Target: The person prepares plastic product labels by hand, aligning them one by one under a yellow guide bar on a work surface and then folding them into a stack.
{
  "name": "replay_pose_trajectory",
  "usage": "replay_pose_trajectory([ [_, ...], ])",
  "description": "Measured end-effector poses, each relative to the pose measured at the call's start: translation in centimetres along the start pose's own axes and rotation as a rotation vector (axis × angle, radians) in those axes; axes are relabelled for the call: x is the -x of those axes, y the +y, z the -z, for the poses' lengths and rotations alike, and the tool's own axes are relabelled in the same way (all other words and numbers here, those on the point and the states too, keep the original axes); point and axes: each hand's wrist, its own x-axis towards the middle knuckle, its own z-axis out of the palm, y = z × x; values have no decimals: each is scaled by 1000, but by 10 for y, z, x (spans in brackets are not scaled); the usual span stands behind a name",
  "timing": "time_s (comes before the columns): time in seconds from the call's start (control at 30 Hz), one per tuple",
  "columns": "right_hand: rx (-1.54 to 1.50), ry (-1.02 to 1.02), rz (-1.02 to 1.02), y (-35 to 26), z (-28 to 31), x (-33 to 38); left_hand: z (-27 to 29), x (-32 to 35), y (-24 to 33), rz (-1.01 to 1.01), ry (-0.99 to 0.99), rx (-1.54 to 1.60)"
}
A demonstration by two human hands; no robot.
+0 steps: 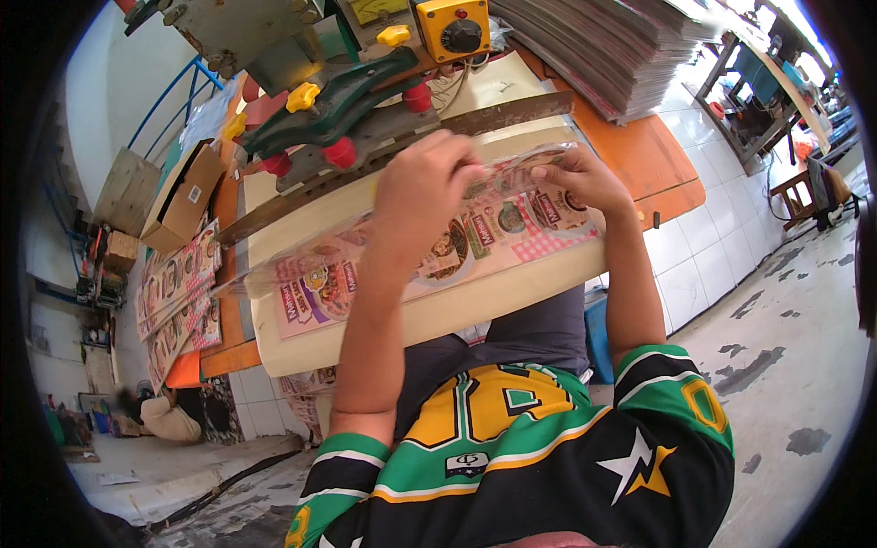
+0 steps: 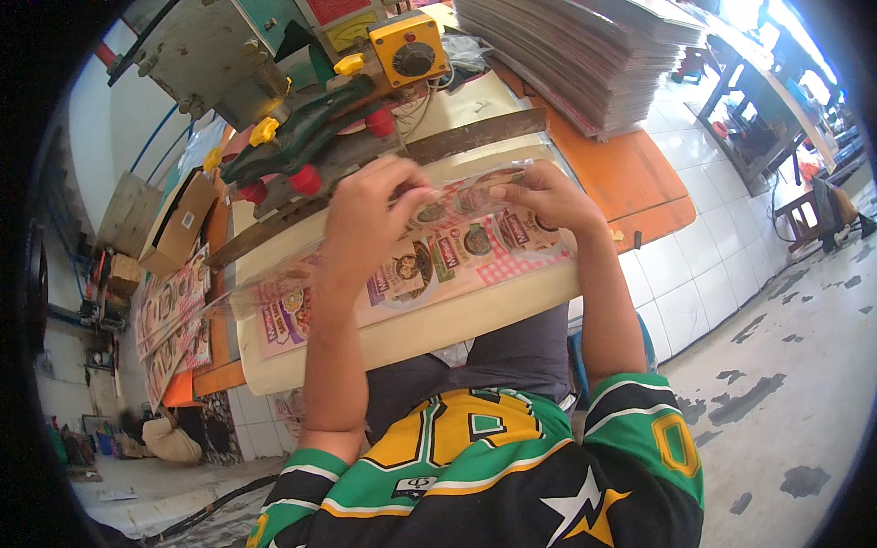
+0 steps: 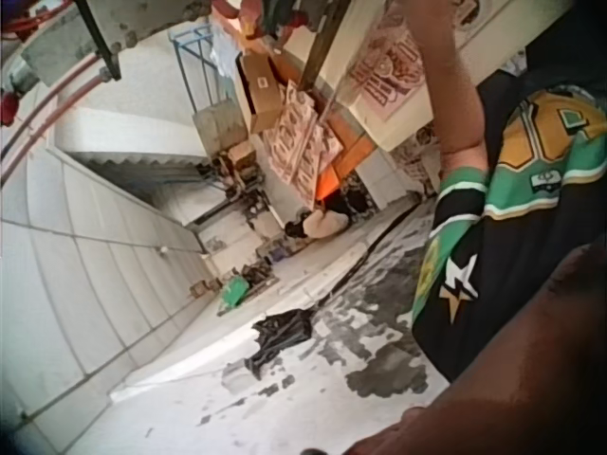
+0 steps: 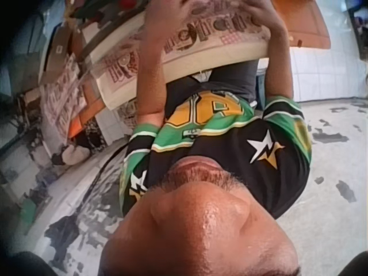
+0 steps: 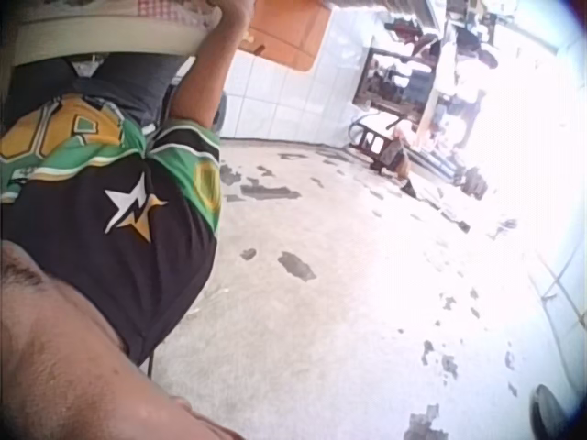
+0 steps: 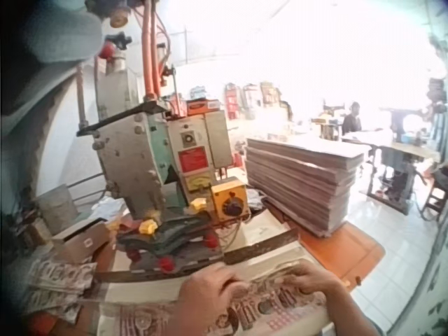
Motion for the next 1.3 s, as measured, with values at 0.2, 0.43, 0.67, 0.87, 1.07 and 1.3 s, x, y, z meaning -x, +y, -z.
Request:
replay_pose_trajectory([
  [0.2, 45, 62, 125, 17, 13, 13, 75, 58, -35, 62, -23, -59],
  [0.43, -123, 208, 77, 45, 74, 40, 142, 117, -68, 196, -6, -177],
  [0.67, -137, 455, 172, 70, 124, 58, 119, 153, -123, 310, 164, 392],
  [0.87, -160, 618, 270, 33, 112, 62, 56, 170, -134, 400, 549, 923],
  [1.07, 532, 1030, 460, -18, 71, 44, 19, 154, -117, 269, 551, 933],
  [1.3, 672, 570, 784, -102, -44, 12, 11, 106, -46, 284, 527, 999],
])
